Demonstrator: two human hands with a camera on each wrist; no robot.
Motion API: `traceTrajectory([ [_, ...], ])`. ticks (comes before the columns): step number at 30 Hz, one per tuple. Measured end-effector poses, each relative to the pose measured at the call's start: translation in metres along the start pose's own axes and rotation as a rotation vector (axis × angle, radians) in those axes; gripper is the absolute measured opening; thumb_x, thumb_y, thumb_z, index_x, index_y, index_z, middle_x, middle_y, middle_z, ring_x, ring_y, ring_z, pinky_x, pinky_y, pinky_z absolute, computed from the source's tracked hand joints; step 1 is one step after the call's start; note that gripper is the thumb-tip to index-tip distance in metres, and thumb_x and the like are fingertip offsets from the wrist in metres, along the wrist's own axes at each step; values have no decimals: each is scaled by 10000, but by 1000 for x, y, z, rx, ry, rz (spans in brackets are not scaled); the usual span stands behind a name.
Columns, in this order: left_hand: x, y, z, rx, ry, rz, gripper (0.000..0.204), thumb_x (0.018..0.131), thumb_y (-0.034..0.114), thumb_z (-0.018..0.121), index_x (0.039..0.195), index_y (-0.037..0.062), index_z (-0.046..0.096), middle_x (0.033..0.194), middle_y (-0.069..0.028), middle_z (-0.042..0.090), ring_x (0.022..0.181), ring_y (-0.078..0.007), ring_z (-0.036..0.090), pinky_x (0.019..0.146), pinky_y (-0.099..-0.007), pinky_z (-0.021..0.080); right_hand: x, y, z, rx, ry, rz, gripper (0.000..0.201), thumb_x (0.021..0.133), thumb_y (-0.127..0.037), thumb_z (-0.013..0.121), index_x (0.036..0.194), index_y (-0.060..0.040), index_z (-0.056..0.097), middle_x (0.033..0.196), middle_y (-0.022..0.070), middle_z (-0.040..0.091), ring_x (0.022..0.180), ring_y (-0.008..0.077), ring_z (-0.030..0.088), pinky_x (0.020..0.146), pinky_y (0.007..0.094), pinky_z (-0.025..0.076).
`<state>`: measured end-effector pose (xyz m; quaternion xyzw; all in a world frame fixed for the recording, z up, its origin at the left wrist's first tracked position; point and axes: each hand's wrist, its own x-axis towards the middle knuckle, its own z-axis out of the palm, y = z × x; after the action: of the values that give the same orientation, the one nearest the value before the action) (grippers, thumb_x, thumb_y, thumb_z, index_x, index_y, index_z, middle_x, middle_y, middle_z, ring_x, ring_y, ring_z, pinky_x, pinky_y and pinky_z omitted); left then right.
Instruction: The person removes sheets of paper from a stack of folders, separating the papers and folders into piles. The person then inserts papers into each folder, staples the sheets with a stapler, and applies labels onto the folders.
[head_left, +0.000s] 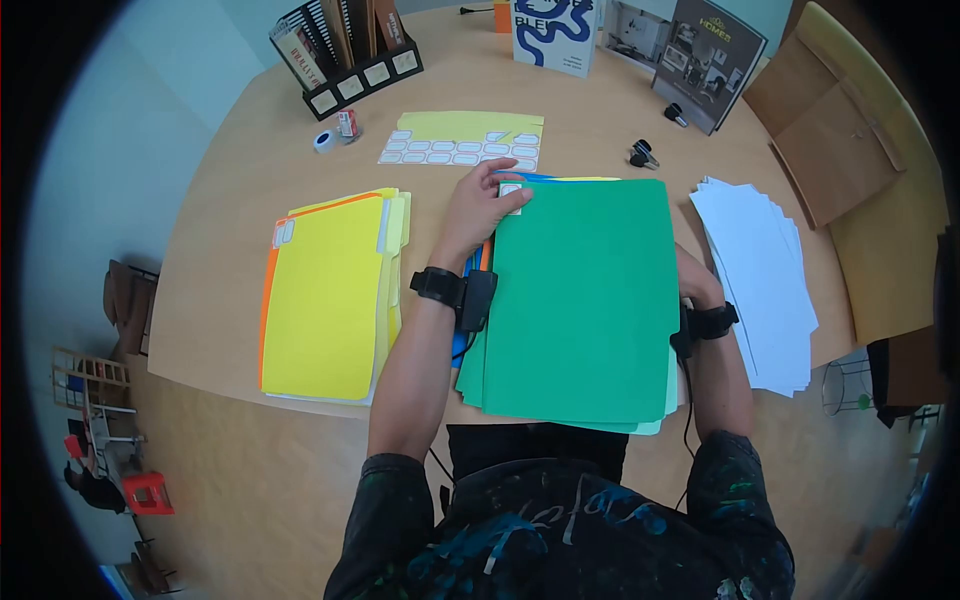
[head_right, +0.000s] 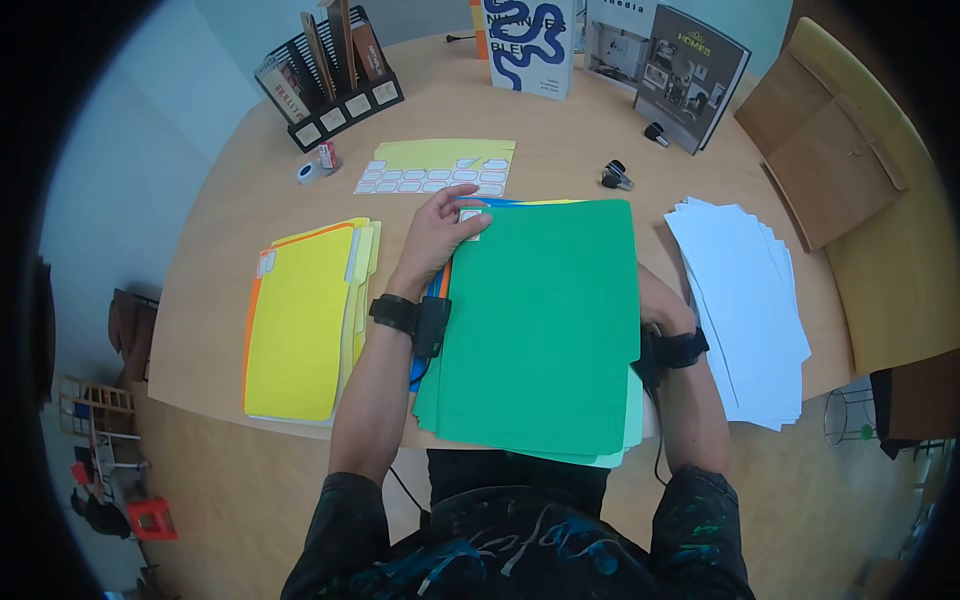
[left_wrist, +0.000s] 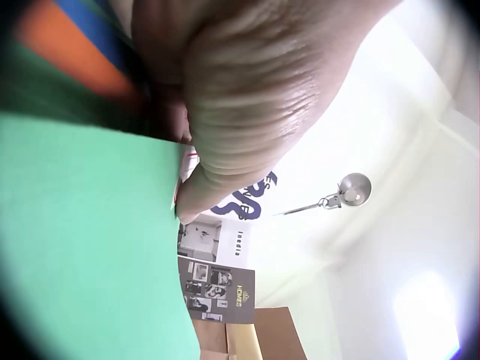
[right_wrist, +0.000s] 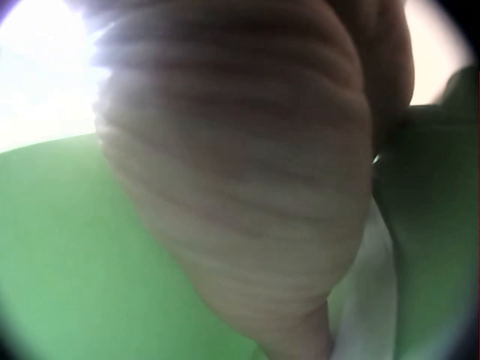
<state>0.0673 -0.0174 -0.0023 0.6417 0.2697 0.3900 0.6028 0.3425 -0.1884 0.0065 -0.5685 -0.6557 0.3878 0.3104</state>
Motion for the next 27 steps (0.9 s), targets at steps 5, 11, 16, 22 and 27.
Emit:
traceTrajectory([
  [5, -6, 13, -1, 31, -21, -120, 524, 866, 120, 780, 1320, 7, 546, 1007, -98, 712, 858, -115, 689, 751, -227, 563, -1, -7, 6, 100, 57, 5, 732, 868, -399, 755, 1386, 35, 475, 1386, 209, 543, 1268, 277, 514, 1069, 411, 428],
  [11, -8, 13, -3, 26, -99, -172, 420, 882, 120, 764, 1242, 22, 571, 954, -102, 723, 802, -124, 700, 694, -242, 568, 5, -19, -19, 5, 32, 34, 650, 910, -324, 725, 1403, 24, 483, 1356, 154, 589, 1233, 218, 547, 1060, 371, 433],
  [16, -3, 2, -6, -3, -106, -130, 402, 889, 121, 756, 1232, 19, 573, 971, -104, 720, 819, -136, 705, 717, -253, 581, 11, -41, -50, 215, 29, -52, 601, 926, -261, 713, 1425, -8, 494, 1340, 98, 614, 1244, 192, 565, 1075, 323, 408],
  [22, -4, 4, -6, -22, -83, -147, 393, 896, 120, 743, 1235, 18, 571, 995, -106, 716, 839, -141, 705, 725, -255, 578, 47, -52, -89, -131, 323, 38, 425, 917, -284, 706, 1218, 12, 662, 1143, 141, 715, 1074, 206, 663, 958, 350, 495],
  [27, -5, 3, -4, 17, -71, -140, 391, 897, 113, 736, 1238, 18, 569, 993, -97, 711, 844, -142, 702, 722, -253, 574, 125, -81, -48, -500, 346, -16, 312, 830, -245, 723, 1044, -17, 729, 950, 144, 740, 879, 271, 707, 816, 391, 550],
])
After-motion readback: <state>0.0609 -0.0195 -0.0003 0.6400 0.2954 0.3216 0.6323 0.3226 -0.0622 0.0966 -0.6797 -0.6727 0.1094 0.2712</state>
